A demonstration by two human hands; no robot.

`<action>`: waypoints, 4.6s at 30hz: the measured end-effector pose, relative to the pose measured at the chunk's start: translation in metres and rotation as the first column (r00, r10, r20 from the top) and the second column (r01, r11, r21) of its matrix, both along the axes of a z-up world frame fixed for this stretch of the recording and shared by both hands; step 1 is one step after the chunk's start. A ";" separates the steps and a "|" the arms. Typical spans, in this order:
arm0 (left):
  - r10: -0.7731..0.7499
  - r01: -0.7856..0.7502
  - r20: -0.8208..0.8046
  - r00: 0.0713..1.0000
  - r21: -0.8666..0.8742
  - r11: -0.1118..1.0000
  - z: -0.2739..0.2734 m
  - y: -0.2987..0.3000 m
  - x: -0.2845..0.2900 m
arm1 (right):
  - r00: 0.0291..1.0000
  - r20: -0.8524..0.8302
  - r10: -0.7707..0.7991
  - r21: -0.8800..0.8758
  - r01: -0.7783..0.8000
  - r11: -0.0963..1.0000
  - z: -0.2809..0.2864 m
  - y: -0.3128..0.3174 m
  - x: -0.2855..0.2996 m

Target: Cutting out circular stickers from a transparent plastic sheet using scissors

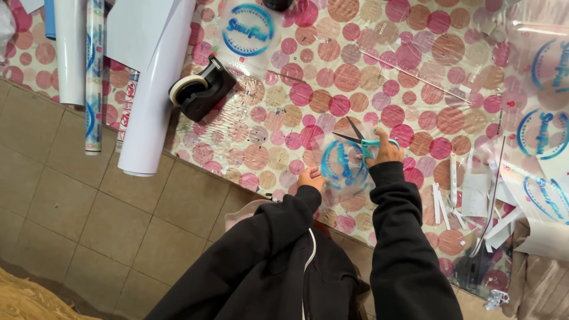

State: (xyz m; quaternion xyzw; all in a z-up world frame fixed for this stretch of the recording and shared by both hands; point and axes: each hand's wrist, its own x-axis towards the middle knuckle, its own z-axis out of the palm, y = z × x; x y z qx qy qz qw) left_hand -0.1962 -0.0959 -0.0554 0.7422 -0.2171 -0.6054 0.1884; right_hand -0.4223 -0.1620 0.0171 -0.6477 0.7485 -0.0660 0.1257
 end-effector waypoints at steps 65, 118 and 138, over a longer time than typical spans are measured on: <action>-0.606 0.983 0.780 -0.157 0.064 -0.173 -0.028 -0.615 0.274 | 0.262 0.803 -0.536 0.069 0.851 0.520 0.028 0.052 0.254; -0.912 0.842 0.387 -0.138 -0.439 -0.314 0.079 -0.093 -0.162 | -0.548 0.836 -0.024 0.501 0.781 -0.372 -0.044 0.249 -0.351; -0.736 0.679 -0.120 0.666 -0.313 0.665 0.160 -0.213 -0.148 | -0.094 0.994 -0.057 0.110 0.811 0.575 0.060 0.200 0.011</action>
